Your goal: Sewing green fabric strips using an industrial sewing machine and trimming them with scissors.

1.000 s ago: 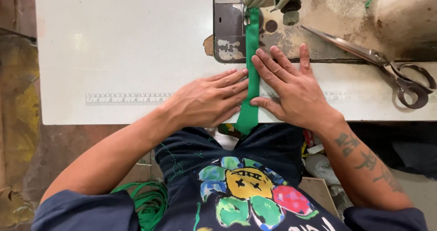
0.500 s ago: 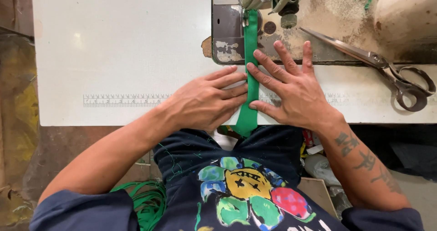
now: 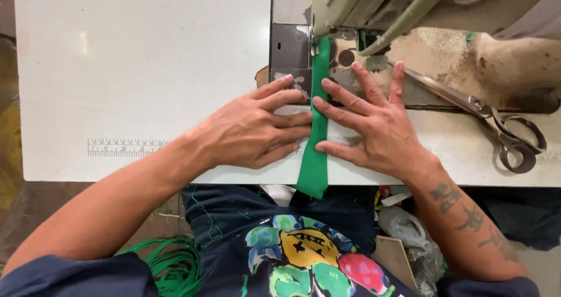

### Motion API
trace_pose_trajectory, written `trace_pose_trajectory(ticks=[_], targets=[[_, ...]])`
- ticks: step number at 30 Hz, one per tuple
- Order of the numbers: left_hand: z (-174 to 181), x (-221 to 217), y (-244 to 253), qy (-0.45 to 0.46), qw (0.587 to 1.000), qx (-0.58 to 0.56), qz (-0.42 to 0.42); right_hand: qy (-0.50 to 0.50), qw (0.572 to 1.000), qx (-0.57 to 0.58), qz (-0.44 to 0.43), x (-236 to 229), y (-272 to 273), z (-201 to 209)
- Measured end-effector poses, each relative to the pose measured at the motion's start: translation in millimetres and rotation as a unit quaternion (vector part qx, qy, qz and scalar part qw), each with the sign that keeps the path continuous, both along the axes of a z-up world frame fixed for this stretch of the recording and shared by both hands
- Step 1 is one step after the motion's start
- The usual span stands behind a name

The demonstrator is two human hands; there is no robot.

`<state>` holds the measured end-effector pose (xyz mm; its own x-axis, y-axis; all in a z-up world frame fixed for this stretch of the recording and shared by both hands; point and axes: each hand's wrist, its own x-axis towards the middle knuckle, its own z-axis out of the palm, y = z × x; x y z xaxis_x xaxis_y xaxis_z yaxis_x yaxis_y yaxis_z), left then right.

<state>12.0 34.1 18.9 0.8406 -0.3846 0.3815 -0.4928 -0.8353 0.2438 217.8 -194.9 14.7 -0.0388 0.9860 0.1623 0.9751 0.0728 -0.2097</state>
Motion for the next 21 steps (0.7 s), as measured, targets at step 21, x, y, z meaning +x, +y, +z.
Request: trace_pose_trajectory(ticks=[21], targets=[[0, -19, -125, 0.029, 0.92, -0.262, 0.291, 0.225, 0.967, 0.101, -0.07, -20, -2, 23]])
